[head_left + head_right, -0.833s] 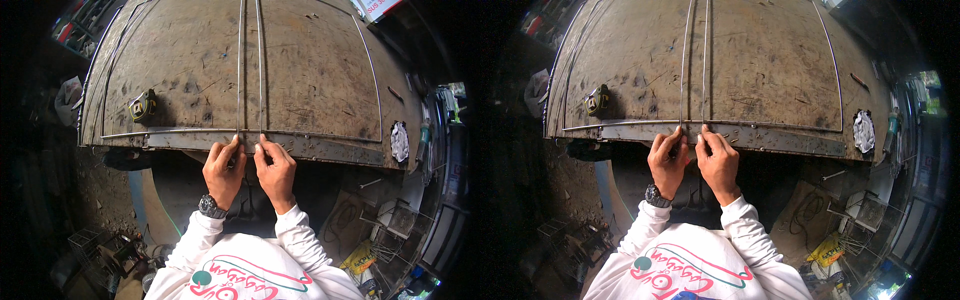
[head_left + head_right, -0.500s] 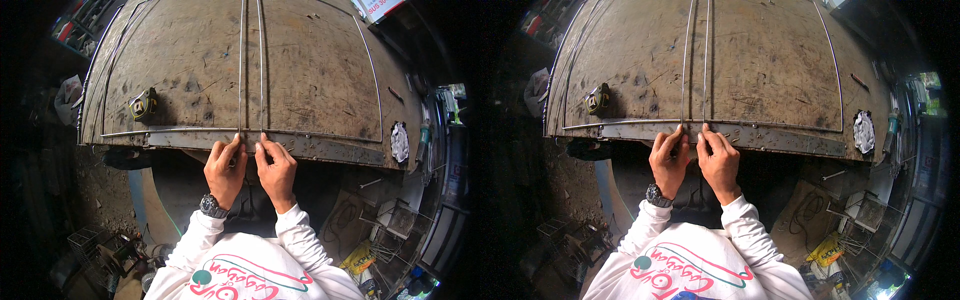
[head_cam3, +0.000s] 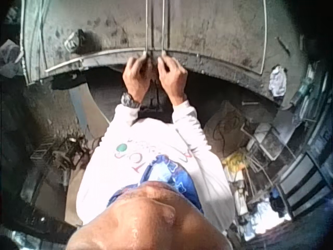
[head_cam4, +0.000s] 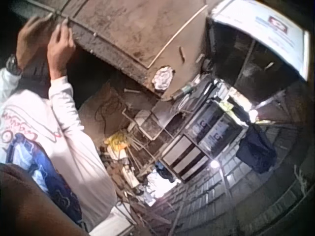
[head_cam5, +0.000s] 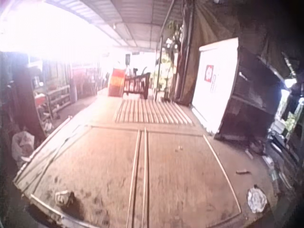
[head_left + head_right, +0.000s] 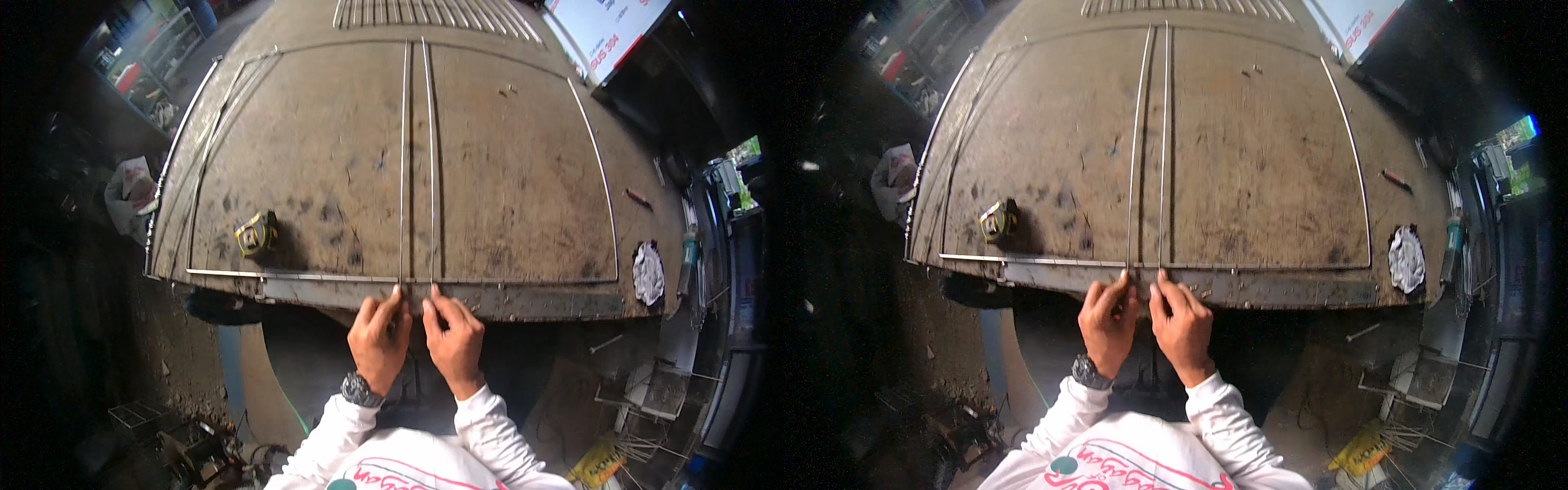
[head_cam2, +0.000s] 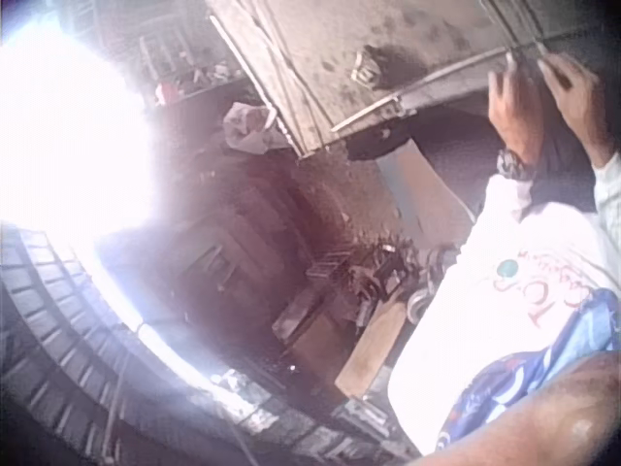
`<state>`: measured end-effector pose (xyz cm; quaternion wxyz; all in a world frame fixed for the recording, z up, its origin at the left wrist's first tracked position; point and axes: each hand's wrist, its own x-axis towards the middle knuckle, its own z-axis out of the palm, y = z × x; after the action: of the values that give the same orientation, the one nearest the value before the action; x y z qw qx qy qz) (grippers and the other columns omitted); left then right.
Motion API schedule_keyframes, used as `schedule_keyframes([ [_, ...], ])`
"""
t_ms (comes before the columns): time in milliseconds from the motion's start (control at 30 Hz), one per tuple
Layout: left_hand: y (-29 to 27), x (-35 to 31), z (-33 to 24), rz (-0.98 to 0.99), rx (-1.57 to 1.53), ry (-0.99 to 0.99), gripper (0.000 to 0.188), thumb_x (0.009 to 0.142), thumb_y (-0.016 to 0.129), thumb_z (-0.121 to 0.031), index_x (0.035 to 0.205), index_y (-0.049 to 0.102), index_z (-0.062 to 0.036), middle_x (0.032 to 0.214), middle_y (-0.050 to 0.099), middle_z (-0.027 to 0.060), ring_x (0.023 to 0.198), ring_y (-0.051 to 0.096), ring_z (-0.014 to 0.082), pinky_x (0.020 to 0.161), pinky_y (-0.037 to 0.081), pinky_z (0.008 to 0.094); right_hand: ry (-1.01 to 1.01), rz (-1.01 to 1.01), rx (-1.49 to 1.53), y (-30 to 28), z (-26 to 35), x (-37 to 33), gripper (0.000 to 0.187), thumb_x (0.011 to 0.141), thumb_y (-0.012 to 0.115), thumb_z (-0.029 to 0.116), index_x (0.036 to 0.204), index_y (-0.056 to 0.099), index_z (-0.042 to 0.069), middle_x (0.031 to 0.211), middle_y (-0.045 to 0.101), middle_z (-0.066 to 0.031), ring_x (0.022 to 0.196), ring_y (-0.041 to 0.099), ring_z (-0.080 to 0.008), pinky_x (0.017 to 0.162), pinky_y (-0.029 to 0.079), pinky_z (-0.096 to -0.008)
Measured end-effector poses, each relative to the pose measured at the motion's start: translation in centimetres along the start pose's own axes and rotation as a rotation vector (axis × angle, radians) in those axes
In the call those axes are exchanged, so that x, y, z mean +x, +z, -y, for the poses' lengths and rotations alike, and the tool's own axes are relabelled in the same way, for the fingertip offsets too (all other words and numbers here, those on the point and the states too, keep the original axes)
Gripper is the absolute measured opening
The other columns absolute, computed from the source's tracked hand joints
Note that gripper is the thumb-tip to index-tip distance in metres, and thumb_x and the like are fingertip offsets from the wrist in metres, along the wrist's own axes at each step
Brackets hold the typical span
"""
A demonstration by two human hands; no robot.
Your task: The person uses a tape measure to measure a curved metal sheet on a workbench, then marks measured points with a marker. The person also positions thin metal rods along the sheet and continues measuring and marking.
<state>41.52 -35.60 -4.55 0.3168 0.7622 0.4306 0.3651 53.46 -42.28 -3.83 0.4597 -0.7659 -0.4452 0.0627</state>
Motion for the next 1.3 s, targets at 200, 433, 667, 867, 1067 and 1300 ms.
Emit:
schedule_keyframes([
  [200, -0.1, -0.1, -0.4, 0.024, 0.049, -0.013, 0.036, 0.092, 0.078, -0.005, 0.127, 0.075, -0.0069, 0.085, 0.059, 0.0104, 0.068, 0.065, 0.0268, 0.060, 0.052, 0.0364, 0.011, 0.000, -0.007, -0.3, 0.5, -0.1, 0.020, 0.096, 0.076, 0.007, 0.114, 0.077, -0.001, 0.086, 0.073, -0.0156, 0.075, 0.074, -0.0350, 0.064, 0.058, -0.0401],
  [433, -1.2, 0.6, -1.0, 0.134, 0.079, -0.011, 0.046, 0.090, 0.076, -0.007, 0.135, 0.071, -0.0061, 0.094, 0.061, 0.0117, 0.076, 0.067, 0.0287, 0.067, 0.055, 0.0378, -0.024, 0.028, -0.035, -0.1, -0.1, 0.1, 0.028, 0.097, 0.071, 0.009, 0.123, 0.075, -0.001, 0.088, 0.071, -0.0180, 0.074, 0.071, -0.0374, 0.065, 0.058, -0.0426],
  [667, -0.2, -0.6, 0.5, 0.011, -0.044, 0.043, 0.040, 0.088, 0.080, 0.000, 0.127, 0.074, -0.0064, 0.097, 0.067, 0.0111, 0.077, 0.070, 0.0248, 0.062, 0.056, 0.0338, 0.016, 0.004, 0.020, -0.2, -0.1, -0.6, 0.024, 0.096, 0.074, 0.004, 0.119, 0.075, -0.002, 0.089, 0.072, -0.0160, 0.074, 0.073, -0.0324, 0.065, 0.058, -0.0385],
  [867, -0.2, -0.5, 0.7, 0.000, -0.064, 0.022, 0.040, 0.088, 0.082, 0.000, 0.127, 0.076, -0.0081, 0.093, 0.065, 0.0090, 0.070, 0.065, 0.0199, 0.058, 0.052, 0.0315, 0.020, -0.056, 0.042, 0.5, -0.4, -0.9, 0.021, 0.095, 0.076, 0.003, 0.115, 0.075, -0.002, 0.088, 0.072, -0.0152, 0.072, 0.073, -0.0312, 0.064, 0.057, -0.0382],
  [1067, -0.1, -0.2, 0.6, 0.006, -0.057, 0.001, 0.038, 0.088, 0.083, -0.001, 0.125, 0.078, -0.0108, 0.087, 0.061, 0.0066, 0.066, 0.062, 0.0176, 0.058, 0.052, 0.0307, 0.027, -0.057, 0.011, 0.5, -0.3, -0.7, 0.021, 0.094, 0.076, 0.002, 0.115, 0.076, -0.002, 0.085, 0.071, -0.0146, 0.069, 0.071, -0.0289, 0.062, 0.056, -0.0376],
  [1300, -0.1, -0.1, 0.4, 0.001, 0.009, 0.026, 0.038, 0.088, 0.083, -0.004, 0.125, 0.078, -0.0112, 0.085, 0.060, 0.0061, 0.066, 0.063, 0.0188, 0.060, 0.052, 0.0322, -0.009, -0.067, -0.031, 0.5, -0.2, -0.6, 0.024, 0.095, 0.076, 0.002, 0.118, 0.076, -0.002, 0.082, 0.068, -0.0142, 0.065, 0.069, -0.0282, 0.060, 0.055, -0.0375],
])
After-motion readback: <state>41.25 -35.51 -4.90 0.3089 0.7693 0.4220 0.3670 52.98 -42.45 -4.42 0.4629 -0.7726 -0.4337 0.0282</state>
